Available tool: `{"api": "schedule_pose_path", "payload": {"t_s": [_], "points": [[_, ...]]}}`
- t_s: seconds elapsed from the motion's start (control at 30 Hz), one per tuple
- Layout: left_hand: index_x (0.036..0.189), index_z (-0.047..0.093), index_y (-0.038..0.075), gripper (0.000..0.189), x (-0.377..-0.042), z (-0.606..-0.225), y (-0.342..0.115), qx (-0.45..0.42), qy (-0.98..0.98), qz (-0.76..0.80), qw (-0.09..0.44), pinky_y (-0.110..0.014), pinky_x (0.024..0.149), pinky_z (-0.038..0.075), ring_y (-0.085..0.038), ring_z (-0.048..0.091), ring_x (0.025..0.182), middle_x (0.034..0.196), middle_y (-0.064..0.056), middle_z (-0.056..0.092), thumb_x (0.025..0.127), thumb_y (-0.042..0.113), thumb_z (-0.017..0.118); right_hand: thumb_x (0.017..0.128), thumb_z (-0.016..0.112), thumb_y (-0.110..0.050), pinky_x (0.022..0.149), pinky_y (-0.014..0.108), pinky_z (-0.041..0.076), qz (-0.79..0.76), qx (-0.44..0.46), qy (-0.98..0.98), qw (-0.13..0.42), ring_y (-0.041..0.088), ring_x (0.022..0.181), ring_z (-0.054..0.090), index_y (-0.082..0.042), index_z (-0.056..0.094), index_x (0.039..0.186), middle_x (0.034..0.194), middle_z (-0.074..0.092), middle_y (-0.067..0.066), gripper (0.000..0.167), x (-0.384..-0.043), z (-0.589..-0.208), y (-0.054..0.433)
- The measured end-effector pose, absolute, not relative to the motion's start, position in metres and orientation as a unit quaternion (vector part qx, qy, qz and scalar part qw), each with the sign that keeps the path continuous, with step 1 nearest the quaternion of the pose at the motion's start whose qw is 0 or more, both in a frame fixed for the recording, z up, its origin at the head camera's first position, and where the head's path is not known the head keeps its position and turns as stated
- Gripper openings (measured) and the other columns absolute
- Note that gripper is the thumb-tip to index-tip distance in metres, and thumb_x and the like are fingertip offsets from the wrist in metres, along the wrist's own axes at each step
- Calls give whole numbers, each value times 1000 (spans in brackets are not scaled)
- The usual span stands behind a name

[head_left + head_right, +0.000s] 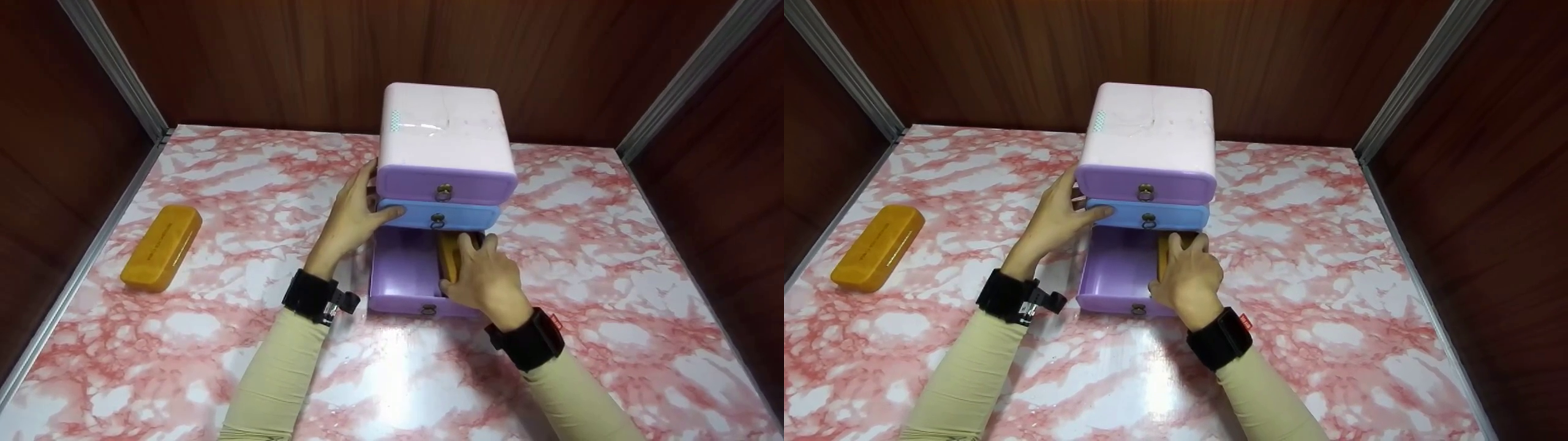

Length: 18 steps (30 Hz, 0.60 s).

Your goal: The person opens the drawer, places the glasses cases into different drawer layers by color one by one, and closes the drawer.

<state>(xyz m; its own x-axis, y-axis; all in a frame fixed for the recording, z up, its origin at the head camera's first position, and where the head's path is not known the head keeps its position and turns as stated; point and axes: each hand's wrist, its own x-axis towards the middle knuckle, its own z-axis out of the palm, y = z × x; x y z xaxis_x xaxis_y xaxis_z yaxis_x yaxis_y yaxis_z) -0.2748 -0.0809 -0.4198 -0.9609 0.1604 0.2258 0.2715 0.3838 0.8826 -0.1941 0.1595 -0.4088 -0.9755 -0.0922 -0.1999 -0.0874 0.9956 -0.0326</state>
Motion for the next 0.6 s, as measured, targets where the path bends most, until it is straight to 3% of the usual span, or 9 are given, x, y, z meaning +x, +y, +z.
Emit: {"api": "schedule_pose_path", "payload": {"t_s": [0.4,0.6], "points": [[169,24,11,107,-274,-419,-81,-133,-824,-548,50,-45,113,52,-37,59,136,160,-20,44,87,27,91,95,69,-53,70,54,62,-25,-57,992,109,44,83,67,1,38,151,136,45,41,84,-196,-413,160],[169,25,11,107,-274,-419,-81,-132,-825,-547,49,-44,114,51,-36,59,136,160,-20,43,87,28,91,93,73,-50,68,54,62,-48,-70,992,96,46,82,67,2,43,144,132,49,41,79,-195,-412,165]]}}
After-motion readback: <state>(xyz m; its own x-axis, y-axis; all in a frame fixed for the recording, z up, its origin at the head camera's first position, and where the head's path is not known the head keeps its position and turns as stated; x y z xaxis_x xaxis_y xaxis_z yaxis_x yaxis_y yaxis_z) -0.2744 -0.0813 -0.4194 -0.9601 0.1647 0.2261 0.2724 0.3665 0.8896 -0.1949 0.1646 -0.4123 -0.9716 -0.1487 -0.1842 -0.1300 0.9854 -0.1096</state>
